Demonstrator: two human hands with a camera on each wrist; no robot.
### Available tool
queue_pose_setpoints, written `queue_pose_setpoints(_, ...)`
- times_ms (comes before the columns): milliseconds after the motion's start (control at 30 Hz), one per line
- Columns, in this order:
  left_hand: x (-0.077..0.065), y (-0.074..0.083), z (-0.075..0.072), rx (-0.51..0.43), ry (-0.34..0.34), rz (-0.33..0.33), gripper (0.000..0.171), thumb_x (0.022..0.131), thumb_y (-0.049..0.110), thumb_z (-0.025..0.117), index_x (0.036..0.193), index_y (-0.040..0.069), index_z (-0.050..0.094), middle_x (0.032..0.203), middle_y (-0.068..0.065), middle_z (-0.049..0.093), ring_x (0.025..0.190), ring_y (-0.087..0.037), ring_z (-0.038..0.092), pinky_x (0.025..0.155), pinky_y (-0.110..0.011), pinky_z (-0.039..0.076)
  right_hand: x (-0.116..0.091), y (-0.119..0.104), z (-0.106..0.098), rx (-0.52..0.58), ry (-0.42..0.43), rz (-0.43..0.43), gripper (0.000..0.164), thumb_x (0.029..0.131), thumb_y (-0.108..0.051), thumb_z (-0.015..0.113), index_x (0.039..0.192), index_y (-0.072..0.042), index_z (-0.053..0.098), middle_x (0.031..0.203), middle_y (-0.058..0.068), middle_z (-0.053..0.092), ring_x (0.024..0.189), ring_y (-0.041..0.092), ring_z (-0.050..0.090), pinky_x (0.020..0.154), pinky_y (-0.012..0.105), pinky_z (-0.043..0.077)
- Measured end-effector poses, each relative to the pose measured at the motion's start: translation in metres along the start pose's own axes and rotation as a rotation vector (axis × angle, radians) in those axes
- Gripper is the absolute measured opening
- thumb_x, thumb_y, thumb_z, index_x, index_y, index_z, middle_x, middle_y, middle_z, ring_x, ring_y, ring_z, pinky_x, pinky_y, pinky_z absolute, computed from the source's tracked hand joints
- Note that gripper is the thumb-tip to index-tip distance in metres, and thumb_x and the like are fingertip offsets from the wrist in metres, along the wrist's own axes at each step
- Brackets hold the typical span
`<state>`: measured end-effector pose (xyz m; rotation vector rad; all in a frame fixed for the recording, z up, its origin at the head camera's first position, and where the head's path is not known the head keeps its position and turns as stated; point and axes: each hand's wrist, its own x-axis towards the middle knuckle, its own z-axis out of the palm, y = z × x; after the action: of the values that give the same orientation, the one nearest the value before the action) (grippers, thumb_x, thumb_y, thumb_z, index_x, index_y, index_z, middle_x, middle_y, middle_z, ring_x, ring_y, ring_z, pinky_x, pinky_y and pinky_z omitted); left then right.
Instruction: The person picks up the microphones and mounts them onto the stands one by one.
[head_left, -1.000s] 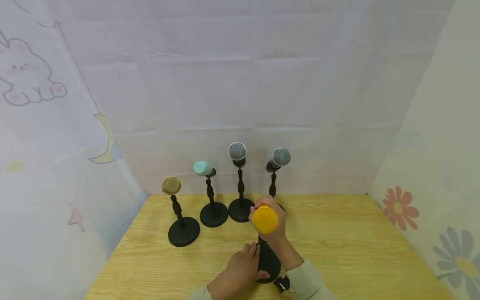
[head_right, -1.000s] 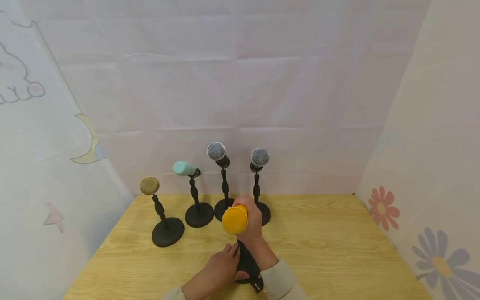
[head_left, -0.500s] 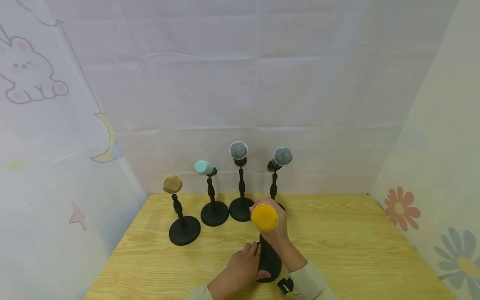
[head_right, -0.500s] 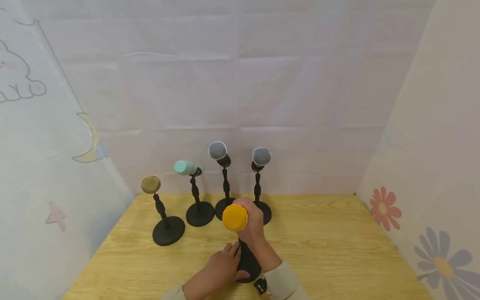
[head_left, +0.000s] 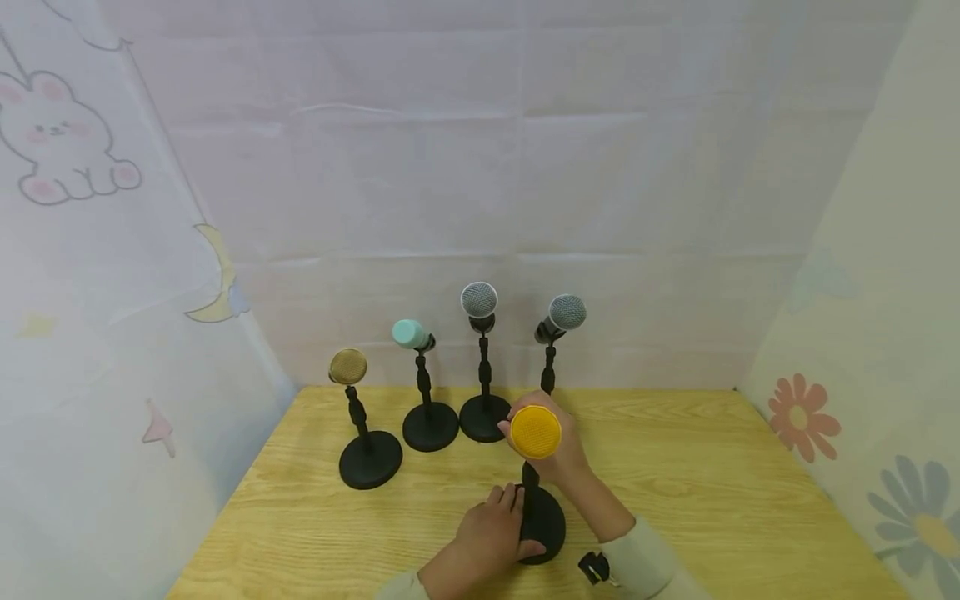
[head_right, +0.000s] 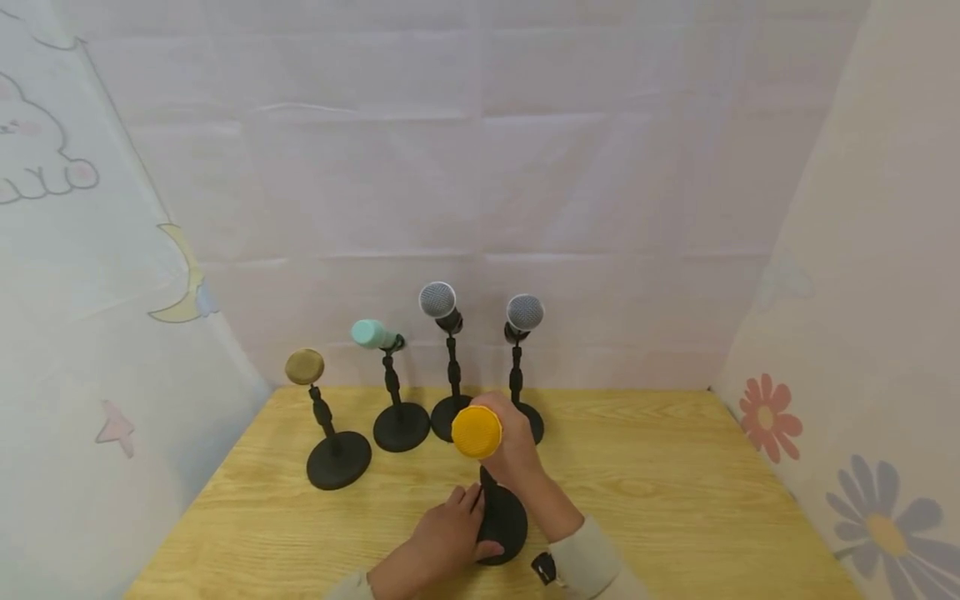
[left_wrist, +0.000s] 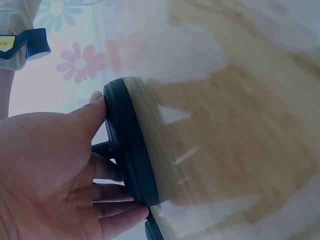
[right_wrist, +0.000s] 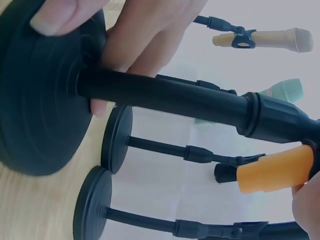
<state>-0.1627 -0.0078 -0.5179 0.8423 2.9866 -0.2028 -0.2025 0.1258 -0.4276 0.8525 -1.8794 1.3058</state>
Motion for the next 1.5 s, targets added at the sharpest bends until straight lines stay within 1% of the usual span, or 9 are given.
queue_pose_setpoints(67,-0.001,-0.001,-0.001,-0.019,-0.002,-0.001,0.086,0.089,0.077,0.048,0.149,0.016,0.054,0.148,0.001,0.054,0.129,-0.014,0.053,0.087,-0.024,0.057,-0.002,0.004,-0.002,-0.030,-0.037,0.048,0.040,0.072,0.008,0.085,0.100,-0.008,0.063,0.093,0.007,0.065,0.084,0.014,0.064,0.088,0.017,0.052)
queue_pose_setpoints(200,-0.003,-0.006,-0.003,-0.073,-0.015,0.021,0.084,0.091,0.075,0.047,0.150,0.016,0.051,0.150,0.000,0.052,0.132,-0.016,0.051,0.091,-0.025,0.056,-0.004,0.001,-0.009,-0.076,-0.124,0.161,0.043,0.076,-0.003,0.088,0.110,-0.012,0.062,0.104,-0.001,0.066,0.094,0.014,0.065,0.091,0.031,0.055)
queue_pose_setpoints(400,-0.003,-0.021,-0.002,-0.212,-0.066,0.069,0.077,0.093,0.067,0.054,0.152,0.017,0.049,0.154,0.000,0.049,0.133,-0.019,0.049,0.098,-0.029,0.054,-0.013,-0.004,-0.029,-0.116,-0.229,0.334,0.068,0.081,-0.017,0.085,0.138,-0.017,0.049,0.131,0.003,0.059,0.116,0.024,0.061,0.101,0.058,0.049)
queue_pose_setpoints(500,-0.001,-0.027,-0.004,-0.255,-0.110,0.089,0.077,0.093,0.064,0.058,0.153,0.018,0.047,0.156,0.000,0.046,0.134,-0.020,0.049,0.102,-0.032,0.051,-0.021,-0.003,-0.040,-0.172,-0.241,0.322,0.080,0.083,-0.016,0.084,0.149,-0.017,0.039,0.142,0.007,0.053,0.126,0.027,0.056,0.108,0.052,0.046)
queue_pose_setpoints(633,-0.001,-0.030,-0.007,-0.270,-0.127,0.104,0.078,0.093,0.063,0.060,0.154,0.018,0.046,0.157,0.000,0.044,0.137,-0.020,0.048,0.104,-0.033,0.050,-0.032,-0.001,-0.051,-0.260,-0.244,0.286,0.079,0.086,-0.012,0.082,0.150,-0.009,0.035,0.143,0.011,0.050,0.129,0.030,0.054,0.109,0.048,0.045)
queue_pose_setpoints(933,-0.009,-0.026,-0.008,-0.261,-0.070,0.095,0.075,0.093,0.061,0.059,0.152,0.015,0.048,0.156,-0.003,0.045,0.133,-0.020,0.050,0.100,-0.029,0.052,-0.058,0.001,-0.055,-0.317,-0.354,0.404,0.067,0.098,-0.036,0.068,0.151,-0.016,0.034,0.147,0.004,0.044,0.132,0.025,0.050,0.108,0.051,0.045)
queue_pose_setpoints(1067,-0.012,-0.024,-0.009,-0.249,-0.035,0.107,0.075,0.093,0.061,0.058,0.152,0.014,0.050,0.155,-0.005,0.047,0.132,-0.020,0.051,0.098,-0.028,0.053,-0.068,0.001,-0.054,-0.332,-0.397,0.435,0.068,0.098,-0.036,0.068,0.153,-0.017,0.032,0.149,0.003,0.043,0.134,0.025,0.049,0.109,0.052,0.044)
queue_pose_setpoints(1333,-0.014,-0.023,-0.012,-0.241,-0.027,0.121,0.076,0.093,0.060,0.059,0.150,0.010,0.051,0.153,-0.007,0.049,0.133,-0.019,0.052,0.099,-0.027,0.052,-0.084,0.000,-0.053,-0.365,-0.573,0.570,0.089,0.100,-0.043,0.063,0.164,-0.010,0.010,0.167,0.016,0.018,0.152,0.037,0.025,0.117,0.058,0.030)
queue_pose_setpoints(1500,-0.013,-0.024,-0.011,-0.224,-0.025,0.134,0.076,0.093,0.060,0.059,0.149,0.009,0.051,0.154,-0.008,0.049,0.134,-0.019,0.052,0.101,-0.027,0.051,-0.093,0.003,-0.053,-0.376,-0.674,0.565,0.087,0.099,-0.039,0.066,0.163,-0.005,0.018,0.166,0.020,0.020,0.150,0.045,0.023,0.115,0.064,0.029)
